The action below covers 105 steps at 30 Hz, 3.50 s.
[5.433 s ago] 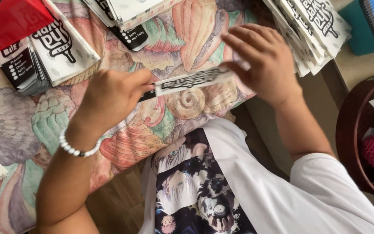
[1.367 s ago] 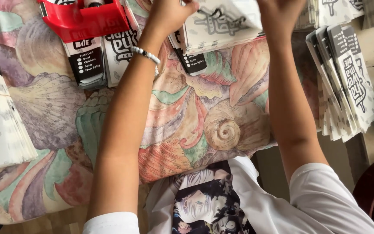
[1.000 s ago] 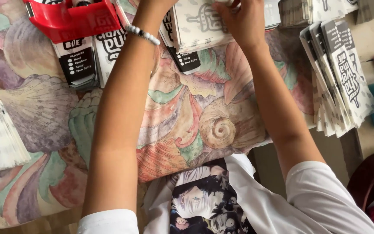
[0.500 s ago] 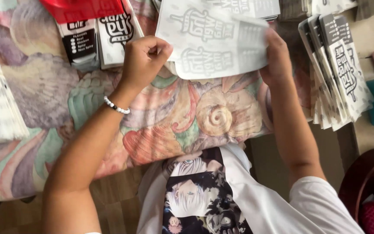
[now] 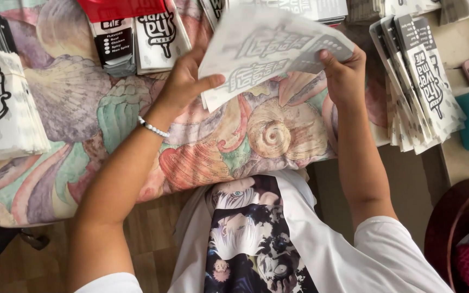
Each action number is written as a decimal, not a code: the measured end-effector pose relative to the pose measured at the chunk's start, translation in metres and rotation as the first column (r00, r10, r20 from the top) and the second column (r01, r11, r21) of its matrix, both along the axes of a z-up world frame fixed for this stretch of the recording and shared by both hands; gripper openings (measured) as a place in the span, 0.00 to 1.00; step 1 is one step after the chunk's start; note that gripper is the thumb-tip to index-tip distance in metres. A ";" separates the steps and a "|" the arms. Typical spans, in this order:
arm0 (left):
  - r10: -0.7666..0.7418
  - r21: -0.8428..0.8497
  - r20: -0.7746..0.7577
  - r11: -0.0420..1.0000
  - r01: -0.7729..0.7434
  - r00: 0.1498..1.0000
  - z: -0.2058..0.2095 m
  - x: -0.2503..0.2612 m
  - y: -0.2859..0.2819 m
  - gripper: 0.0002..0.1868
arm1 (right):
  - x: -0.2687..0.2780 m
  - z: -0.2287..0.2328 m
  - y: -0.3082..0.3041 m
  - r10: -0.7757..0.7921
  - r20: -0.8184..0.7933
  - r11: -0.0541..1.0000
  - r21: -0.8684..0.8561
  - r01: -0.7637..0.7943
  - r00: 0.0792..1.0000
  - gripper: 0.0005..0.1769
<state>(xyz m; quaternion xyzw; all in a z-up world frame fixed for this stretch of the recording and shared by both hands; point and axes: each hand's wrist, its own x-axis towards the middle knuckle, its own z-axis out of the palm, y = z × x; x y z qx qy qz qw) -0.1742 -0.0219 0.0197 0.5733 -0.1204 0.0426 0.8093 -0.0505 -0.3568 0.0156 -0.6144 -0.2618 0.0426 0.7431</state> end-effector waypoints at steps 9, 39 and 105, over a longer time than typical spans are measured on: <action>0.087 0.244 -0.047 0.967 -0.073 0.995 -0.005 -0.001 -0.005 0.17 | 0.009 -0.019 -0.007 -0.057 -0.097 0.998 -0.037 0.053 0.994 0.30; 0.200 0.410 0.125 0.881 -0.235 0.972 0.006 -0.009 -0.013 0.20 | -0.002 -0.004 0.004 0.004 -0.055 0.998 -0.065 -0.007 0.998 0.27; 0.400 0.546 0.032 0.761 -0.351 0.916 -0.013 -0.001 -0.022 0.21 | 0.000 -0.021 0.007 -0.033 -0.052 0.984 -0.176 0.023 0.998 0.15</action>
